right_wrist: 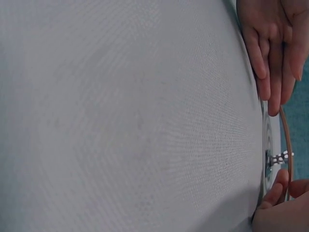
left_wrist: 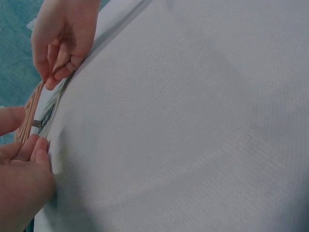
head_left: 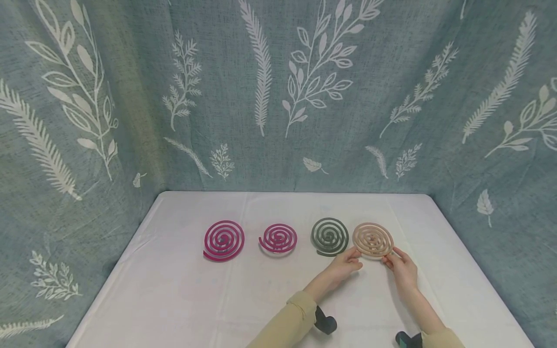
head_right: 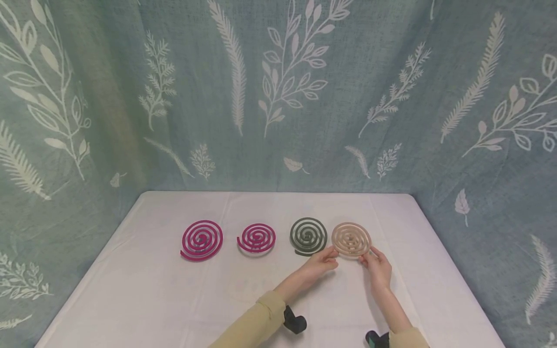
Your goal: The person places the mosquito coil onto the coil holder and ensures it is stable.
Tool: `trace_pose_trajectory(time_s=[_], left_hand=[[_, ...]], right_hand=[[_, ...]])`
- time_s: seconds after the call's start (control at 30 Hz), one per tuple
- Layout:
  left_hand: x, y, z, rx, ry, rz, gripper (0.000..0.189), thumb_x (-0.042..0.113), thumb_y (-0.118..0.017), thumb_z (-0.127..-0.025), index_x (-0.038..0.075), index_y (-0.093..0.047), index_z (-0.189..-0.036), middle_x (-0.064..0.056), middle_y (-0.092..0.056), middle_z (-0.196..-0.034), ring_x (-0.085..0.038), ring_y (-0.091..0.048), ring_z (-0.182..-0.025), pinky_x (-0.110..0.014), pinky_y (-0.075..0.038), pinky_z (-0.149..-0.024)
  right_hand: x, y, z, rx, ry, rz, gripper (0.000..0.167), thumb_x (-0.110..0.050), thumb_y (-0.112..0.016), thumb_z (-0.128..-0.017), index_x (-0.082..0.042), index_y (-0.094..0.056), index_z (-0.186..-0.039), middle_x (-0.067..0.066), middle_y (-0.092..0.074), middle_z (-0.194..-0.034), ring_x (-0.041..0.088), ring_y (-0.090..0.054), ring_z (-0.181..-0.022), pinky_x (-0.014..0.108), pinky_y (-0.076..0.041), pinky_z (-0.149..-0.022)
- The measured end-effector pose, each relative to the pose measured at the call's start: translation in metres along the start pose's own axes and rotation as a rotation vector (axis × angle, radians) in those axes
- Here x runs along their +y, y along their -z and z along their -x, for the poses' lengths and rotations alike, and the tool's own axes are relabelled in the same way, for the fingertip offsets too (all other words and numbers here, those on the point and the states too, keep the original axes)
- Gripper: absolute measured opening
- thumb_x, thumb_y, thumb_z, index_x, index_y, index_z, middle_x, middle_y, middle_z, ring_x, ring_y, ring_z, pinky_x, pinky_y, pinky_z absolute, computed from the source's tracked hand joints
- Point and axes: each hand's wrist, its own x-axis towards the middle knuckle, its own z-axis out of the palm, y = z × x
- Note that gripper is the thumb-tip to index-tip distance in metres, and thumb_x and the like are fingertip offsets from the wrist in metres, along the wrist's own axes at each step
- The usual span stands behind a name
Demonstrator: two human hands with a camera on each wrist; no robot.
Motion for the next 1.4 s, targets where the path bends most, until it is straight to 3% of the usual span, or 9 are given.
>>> trace_pose_trajectory(time_s=[0.13, 0.4, 0.63, 1.4], left_hand=[[-0.0006, 0.0002, -0.0007, 0.0, 0.006, -0.01, 0.057, 0.012, -0.056, -0.092, 0.003, -0.036, -0.144, -0.012, -0.05, -0.138, -0.027, -0.047, -0.128, -0.042, -0.039, -0.108], [-0.0003, -0.0003, -0.001, -0.002, 0.002, -0.004, 0.058, 0.011, -0.056, -0.092, 0.003, -0.035, -0.144, -0.013, -0.05, -0.138, -0.028, -0.047, -0.128, -0.042, -0.04, -0.107], [0.0003, -0.0002, -0.0004, 0.0, 0.0, -0.016, 0.058, 0.011, -0.056, -0.092, 0.002, -0.035, -0.144, -0.013, -0.05, -0.138, -0.027, -0.048, -0.126, -0.041, -0.041, -0.105], [0.0014, -0.0012, -0.0003, 0.017, 0.013, -0.025, 0.058, 0.011, -0.057, -0.092, 0.004, -0.035, -0.145, -0.012, -0.05, -0.139, -0.027, -0.047, -0.129, -0.041, -0.039, -0.108]], right_hand=[[-0.0009, 0.0009, 0.0001, -0.015, -0.023, 0.06, 0.062, -0.016, -0.051, -0.094, 0.007, -0.026, -0.145, -0.016, -0.057, -0.076, -0.009, -0.056, -0.067, 0.007, -0.049, -0.07], [0.0026, 0.0016, -0.0001, -0.011, 0.009, -0.025, 0.065, -0.016, -0.057, -0.091, 0.008, -0.027, -0.144, -0.014, -0.059, -0.07, -0.007, -0.059, -0.065, 0.007, -0.049, -0.066], [-0.003, 0.0001, 0.0023, 0.003, -0.037, 0.069, 0.061, -0.015, -0.05, -0.094, 0.004, -0.026, -0.146, -0.021, -0.056, -0.069, -0.01, -0.057, -0.066, 0.006, -0.049, -0.07], [-0.0011, 0.0004, 0.002, 0.007, -0.034, 0.075, 0.06, -0.016, -0.049, -0.093, 0.004, -0.027, -0.145, -0.021, -0.055, -0.071, -0.01, -0.055, -0.066, 0.006, -0.048, -0.07]])
